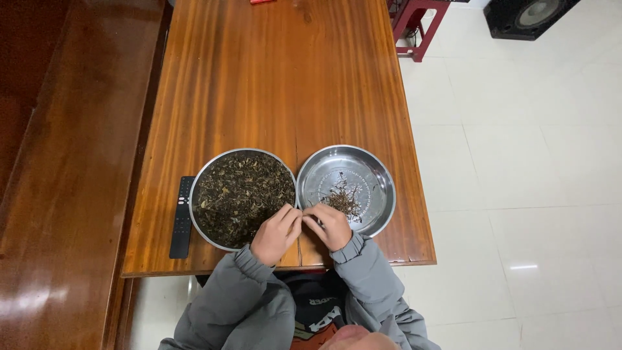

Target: Sorting dried tea leaves by manually picking out stems and debris.

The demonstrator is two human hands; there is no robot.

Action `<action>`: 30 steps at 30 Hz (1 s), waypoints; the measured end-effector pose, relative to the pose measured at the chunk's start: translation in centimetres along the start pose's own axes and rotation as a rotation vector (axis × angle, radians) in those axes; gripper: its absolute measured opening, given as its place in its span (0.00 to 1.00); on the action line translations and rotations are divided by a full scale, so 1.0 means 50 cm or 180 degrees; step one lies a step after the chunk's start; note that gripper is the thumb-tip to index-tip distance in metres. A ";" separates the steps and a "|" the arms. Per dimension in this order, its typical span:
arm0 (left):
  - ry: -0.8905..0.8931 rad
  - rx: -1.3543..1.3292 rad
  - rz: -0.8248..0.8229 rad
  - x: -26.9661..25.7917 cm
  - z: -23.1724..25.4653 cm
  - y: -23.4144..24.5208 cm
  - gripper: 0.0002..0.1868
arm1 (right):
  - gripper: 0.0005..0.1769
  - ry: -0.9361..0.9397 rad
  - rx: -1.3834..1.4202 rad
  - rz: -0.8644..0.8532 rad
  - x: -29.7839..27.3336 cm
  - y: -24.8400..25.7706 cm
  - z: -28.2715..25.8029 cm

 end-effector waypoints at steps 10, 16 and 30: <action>0.0492 0.0450 0.0210 -0.075 -0.124 -0.009 0.07 | 0.05 -0.0301 -0.0107 0.0279 -0.017 0.036 0.103; 0.1284 0.0759 -0.0263 -0.153 -0.195 0.066 0.15 | 0.08 -0.0749 -0.0736 0.0458 -0.025 0.090 0.142; 0.0872 0.2539 0.0375 -0.157 -0.199 0.084 0.13 | 0.07 -0.0841 -0.1306 0.0308 -0.027 0.126 0.121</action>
Point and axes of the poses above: each hand's wrist, its own x-axis towards the middle knuckle, its own y-axis out of the back of the hand, z = x × y, the point moved 3 cm from there along x, towards the middle knuckle, and after that the axes turned 12 degrees about -y, right-handed, at the moved point
